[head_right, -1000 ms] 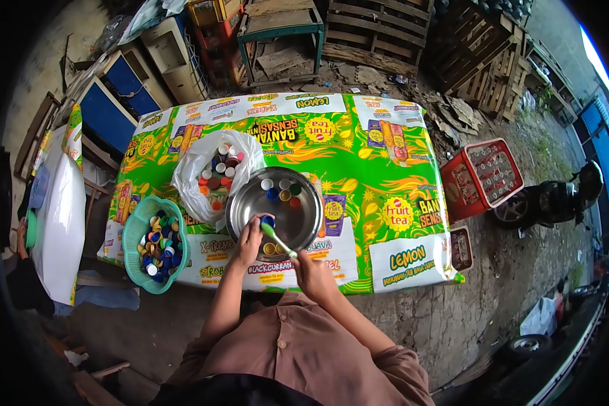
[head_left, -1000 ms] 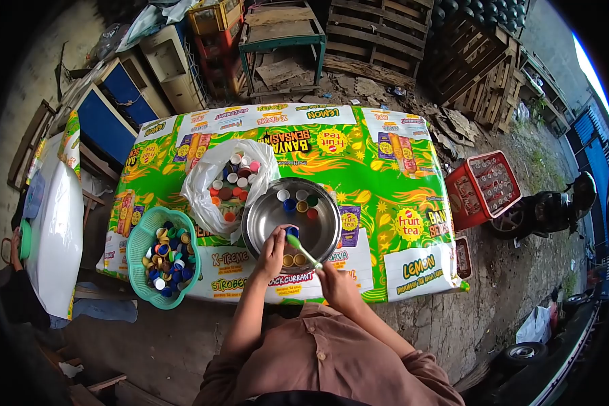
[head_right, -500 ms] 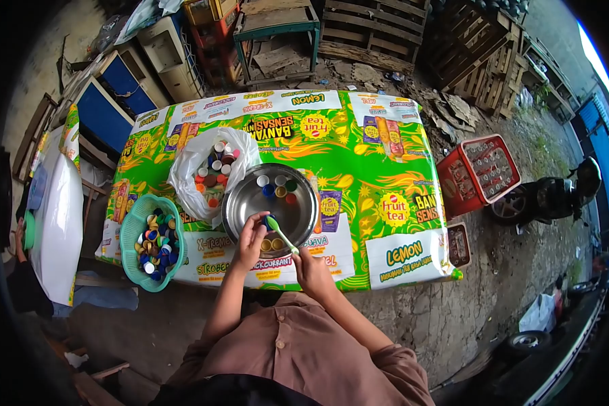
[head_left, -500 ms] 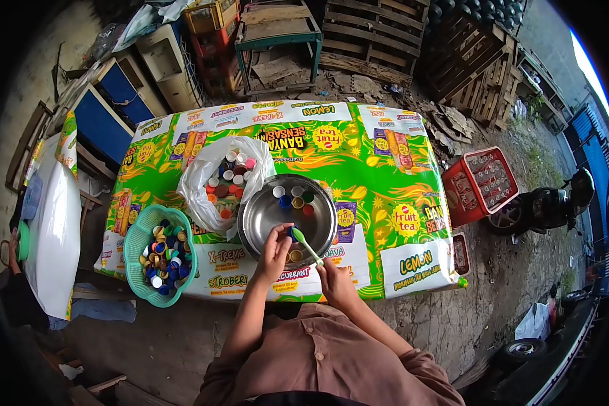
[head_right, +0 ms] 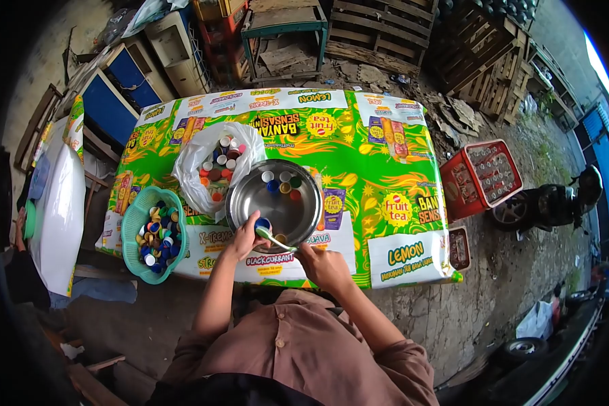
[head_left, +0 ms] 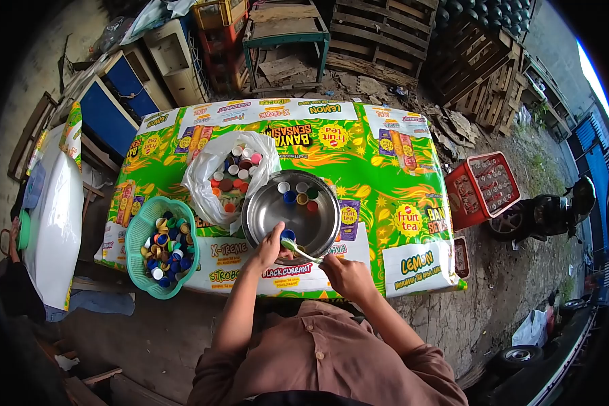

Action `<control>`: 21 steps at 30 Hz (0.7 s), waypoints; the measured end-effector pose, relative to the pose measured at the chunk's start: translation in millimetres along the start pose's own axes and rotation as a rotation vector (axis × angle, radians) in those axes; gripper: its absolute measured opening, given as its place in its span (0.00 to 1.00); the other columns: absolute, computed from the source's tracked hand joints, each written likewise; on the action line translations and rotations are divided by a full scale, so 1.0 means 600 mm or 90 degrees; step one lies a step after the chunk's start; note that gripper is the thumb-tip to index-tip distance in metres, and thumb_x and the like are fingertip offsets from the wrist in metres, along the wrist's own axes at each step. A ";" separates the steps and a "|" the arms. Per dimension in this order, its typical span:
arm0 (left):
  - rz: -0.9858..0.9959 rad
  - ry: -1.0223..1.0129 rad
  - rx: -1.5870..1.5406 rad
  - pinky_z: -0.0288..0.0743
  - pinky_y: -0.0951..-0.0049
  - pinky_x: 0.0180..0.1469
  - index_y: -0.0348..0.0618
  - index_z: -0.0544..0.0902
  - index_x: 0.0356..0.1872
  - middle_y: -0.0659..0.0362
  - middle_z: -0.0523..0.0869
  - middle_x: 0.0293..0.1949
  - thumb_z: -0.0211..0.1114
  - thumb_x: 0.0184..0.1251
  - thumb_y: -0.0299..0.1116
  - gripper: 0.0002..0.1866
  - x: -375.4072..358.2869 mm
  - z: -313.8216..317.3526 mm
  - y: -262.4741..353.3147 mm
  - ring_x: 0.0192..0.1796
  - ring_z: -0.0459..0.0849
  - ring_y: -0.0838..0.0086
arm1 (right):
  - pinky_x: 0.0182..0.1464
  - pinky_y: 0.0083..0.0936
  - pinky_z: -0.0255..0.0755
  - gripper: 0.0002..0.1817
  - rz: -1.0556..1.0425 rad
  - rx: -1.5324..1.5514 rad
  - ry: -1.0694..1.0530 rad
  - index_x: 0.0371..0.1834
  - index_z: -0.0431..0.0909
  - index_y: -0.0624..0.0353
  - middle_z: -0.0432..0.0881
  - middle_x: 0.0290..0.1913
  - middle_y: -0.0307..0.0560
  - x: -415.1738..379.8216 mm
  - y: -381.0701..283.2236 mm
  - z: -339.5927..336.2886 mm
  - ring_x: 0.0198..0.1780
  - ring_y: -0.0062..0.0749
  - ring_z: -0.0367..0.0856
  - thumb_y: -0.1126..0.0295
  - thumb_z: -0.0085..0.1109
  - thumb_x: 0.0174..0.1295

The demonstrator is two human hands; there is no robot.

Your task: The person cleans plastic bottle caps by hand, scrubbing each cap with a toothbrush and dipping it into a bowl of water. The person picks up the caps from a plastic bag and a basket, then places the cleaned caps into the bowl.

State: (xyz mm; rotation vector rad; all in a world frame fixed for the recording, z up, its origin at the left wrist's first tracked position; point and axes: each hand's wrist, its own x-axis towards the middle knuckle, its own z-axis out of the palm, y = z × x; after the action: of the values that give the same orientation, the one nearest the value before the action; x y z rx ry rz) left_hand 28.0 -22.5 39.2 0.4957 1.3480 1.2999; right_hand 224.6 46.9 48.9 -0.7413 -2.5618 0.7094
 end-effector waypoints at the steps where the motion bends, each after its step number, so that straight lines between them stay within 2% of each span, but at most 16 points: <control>1: -0.032 -0.038 0.042 0.69 0.76 0.30 0.40 0.69 0.20 0.64 0.65 0.14 0.33 0.67 0.54 0.29 -0.002 -0.001 0.007 0.16 0.62 0.80 | 0.17 0.40 0.65 0.09 0.007 -0.015 -0.020 0.34 0.66 0.57 0.75 0.17 0.52 0.000 0.005 -0.002 0.18 0.49 0.74 0.63 0.48 0.59; 2: -0.062 -0.076 0.084 0.68 0.76 0.29 0.41 0.68 0.18 0.64 0.65 0.13 0.34 0.67 0.55 0.29 -0.003 -0.005 0.010 0.15 0.61 0.81 | 0.17 0.40 0.65 0.09 0.012 -0.030 -0.040 0.34 0.67 0.57 0.75 0.18 0.52 0.002 0.011 -0.005 0.18 0.49 0.74 0.63 0.48 0.59; 3: -0.119 -0.127 0.066 0.68 0.76 0.28 0.42 0.67 0.17 0.66 0.62 0.12 0.35 0.66 0.55 0.28 0.003 -0.013 0.007 0.13 0.58 0.82 | 0.20 0.40 0.66 0.09 0.079 -0.011 -0.035 0.28 0.66 0.57 0.74 0.19 0.52 0.006 0.014 -0.010 0.20 0.51 0.74 0.65 0.50 0.58; 4: -0.117 -0.126 0.066 0.68 0.76 0.28 0.42 0.67 0.17 0.66 0.62 0.12 0.35 0.66 0.55 0.28 0.005 -0.016 0.003 0.13 0.58 0.82 | 0.17 0.40 0.66 0.09 0.056 -0.017 0.048 0.33 0.67 0.56 0.75 0.18 0.51 0.011 0.012 -0.017 0.17 0.49 0.73 0.62 0.49 0.59; 6: -0.155 -0.210 0.007 0.68 0.76 0.27 0.43 0.65 0.16 0.68 0.59 0.11 0.35 0.66 0.56 0.29 0.004 -0.018 0.003 0.12 0.55 0.83 | 0.19 0.39 0.66 0.09 0.048 -0.032 -0.021 0.29 0.67 0.56 0.75 0.18 0.51 0.010 0.009 -0.024 0.20 0.49 0.74 0.64 0.52 0.57; 8: -0.181 -0.220 0.009 0.68 0.76 0.26 0.44 0.64 0.15 0.68 0.57 0.10 0.34 0.65 0.57 0.29 0.006 -0.015 0.012 0.12 0.54 0.83 | 0.20 0.39 0.66 0.08 -0.029 -0.057 -0.087 0.30 0.67 0.56 0.75 0.18 0.51 0.009 0.004 -0.020 0.20 0.50 0.74 0.64 0.52 0.58; 10: -0.224 -0.243 -0.008 0.68 0.75 0.26 0.44 0.64 0.15 0.68 0.56 0.10 0.35 0.65 0.58 0.29 0.019 -0.022 0.000 0.12 0.55 0.83 | 0.20 0.39 0.66 0.08 -0.006 -0.046 -0.075 0.30 0.67 0.56 0.75 0.18 0.51 0.014 0.011 -0.017 0.20 0.50 0.74 0.65 0.51 0.58; 12: -0.234 -0.254 -0.016 0.68 0.75 0.26 0.45 0.63 0.14 0.69 0.56 0.10 0.34 0.65 0.58 0.29 0.023 -0.025 -0.004 0.12 0.55 0.83 | 0.20 0.40 0.66 0.08 0.129 0.020 0.017 0.31 0.67 0.57 0.75 0.19 0.52 0.025 0.010 -0.019 0.19 0.51 0.74 0.65 0.50 0.58; 14: -0.249 -0.235 -0.036 0.67 0.76 0.27 0.45 0.63 0.15 0.69 0.56 0.10 0.33 0.65 0.57 0.29 0.014 -0.017 0.001 0.12 0.55 0.82 | 0.20 0.41 0.65 0.08 0.125 0.012 0.032 0.33 0.67 0.57 0.75 0.18 0.53 0.029 0.010 -0.014 0.20 0.52 0.74 0.65 0.49 0.59; 16: -0.231 -0.233 -0.074 0.67 0.76 0.29 0.44 0.64 0.16 0.68 0.58 0.12 0.33 0.65 0.58 0.29 0.003 -0.025 -0.002 0.14 0.57 0.82 | 0.20 0.42 0.65 0.08 0.110 0.020 -0.024 0.33 0.66 0.58 0.74 0.17 0.55 0.022 0.005 0.004 0.20 0.54 0.73 0.66 0.49 0.59; 18: -0.113 -0.102 -0.130 0.68 0.76 0.32 0.43 0.66 0.18 0.67 0.62 0.15 0.34 0.65 0.58 0.30 -0.019 -0.031 -0.005 0.17 0.61 0.82 | 0.21 0.44 0.64 0.08 0.092 0.033 -0.027 0.31 0.66 0.59 0.73 0.17 0.57 0.016 0.004 0.020 0.20 0.55 0.73 0.66 0.49 0.59; 19: -0.026 -0.104 -0.172 0.68 0.78 0.32 0.42 0.68 0.22 0.66 0.66 0.17 0.40 0.66 0.56 0.26 -0.033 -0.046 -0.011 0.18 0.62 0.83 | 0.21 0.45 0.65 0.09 0.110 0.052 -0.021 0.30 0.66 0.59 0.73 0.16 0.58 0.014 0.006 0.029 0.21 0.56 0.73 0.65 0.49 0.59; 20: 0.059 -0.026 -0.192 0.68 0.78 0.32 0.42 0.69 0.24 0.65 0.69 0.20 0.44 0.66 0.52 0.22 -0.050 -0.057 -0.017 0.20 0.66 0.83 | 0.22 0.46 0.65 0.09 0.130 0.070 -0.015 0.29 0.65 0.58 0.73 0.16 0.59 0.011 0.008 0.035 0.21 0.57 0.73 0.64 0.50 0.59; 21: 0.138 0.051 -0.126 0.69 0.78 0.32 0.41 0.70 0.27 0.64 0.70 0.22 0.48 0.65 0.49 0.20 -0.061 -0.083 -0.030 0.22 0.68 0.83 | 0.22 0.46 0.64 0.09 0.143 0.091 -0.021 0.28 0.65 0.60 0.73 0.16 0.60 0.010 0.008 0.036 0.22 0.58 0.73 0.66 0.50 0.59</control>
State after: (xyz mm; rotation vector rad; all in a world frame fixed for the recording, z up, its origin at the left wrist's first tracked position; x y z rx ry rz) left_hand 1.1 -79.4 26.1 0.4664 1.2390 1.6280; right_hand 211.3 46.0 30.4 -0.9857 -2.4493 0.9716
